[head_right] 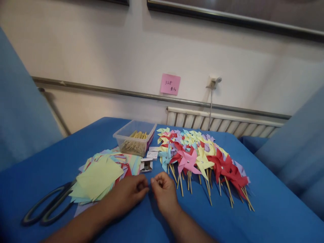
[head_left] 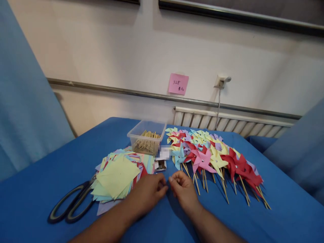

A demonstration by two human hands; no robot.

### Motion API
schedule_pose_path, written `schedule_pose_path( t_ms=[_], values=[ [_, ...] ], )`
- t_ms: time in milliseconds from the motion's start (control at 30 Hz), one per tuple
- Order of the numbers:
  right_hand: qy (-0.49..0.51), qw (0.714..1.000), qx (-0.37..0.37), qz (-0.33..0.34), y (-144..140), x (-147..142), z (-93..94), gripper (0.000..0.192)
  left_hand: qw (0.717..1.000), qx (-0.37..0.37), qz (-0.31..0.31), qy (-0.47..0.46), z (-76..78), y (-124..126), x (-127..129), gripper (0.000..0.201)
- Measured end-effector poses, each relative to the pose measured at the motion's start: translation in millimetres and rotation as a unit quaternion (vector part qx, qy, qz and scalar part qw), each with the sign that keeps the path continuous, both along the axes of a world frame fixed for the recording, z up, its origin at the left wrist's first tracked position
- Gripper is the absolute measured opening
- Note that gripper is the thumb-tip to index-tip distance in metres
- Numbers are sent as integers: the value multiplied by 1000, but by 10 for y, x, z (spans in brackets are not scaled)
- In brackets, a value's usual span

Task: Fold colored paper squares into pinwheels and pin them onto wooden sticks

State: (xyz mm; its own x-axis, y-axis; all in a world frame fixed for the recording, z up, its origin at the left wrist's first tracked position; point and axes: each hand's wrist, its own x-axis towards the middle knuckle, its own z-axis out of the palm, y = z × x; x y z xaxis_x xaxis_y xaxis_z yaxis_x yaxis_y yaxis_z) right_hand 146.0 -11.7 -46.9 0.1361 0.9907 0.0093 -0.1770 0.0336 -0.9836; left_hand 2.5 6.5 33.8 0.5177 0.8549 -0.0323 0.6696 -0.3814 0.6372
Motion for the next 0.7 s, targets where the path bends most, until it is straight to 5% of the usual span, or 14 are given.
schedule_pose_path(
  t_ms=[133,300,700],
  values=[
    [-17,1000,-16,12,-37,-29,28,33,967,128,108,191,287,194,-413,21],
    [-41,999,-18,18,-70,-67,61,31,938,185,126,266,289,274,-726,29],
    [-93,994,-9,55,-172,-97,80,18,952,147,153,220,208,358,-731,25]
  ],
)
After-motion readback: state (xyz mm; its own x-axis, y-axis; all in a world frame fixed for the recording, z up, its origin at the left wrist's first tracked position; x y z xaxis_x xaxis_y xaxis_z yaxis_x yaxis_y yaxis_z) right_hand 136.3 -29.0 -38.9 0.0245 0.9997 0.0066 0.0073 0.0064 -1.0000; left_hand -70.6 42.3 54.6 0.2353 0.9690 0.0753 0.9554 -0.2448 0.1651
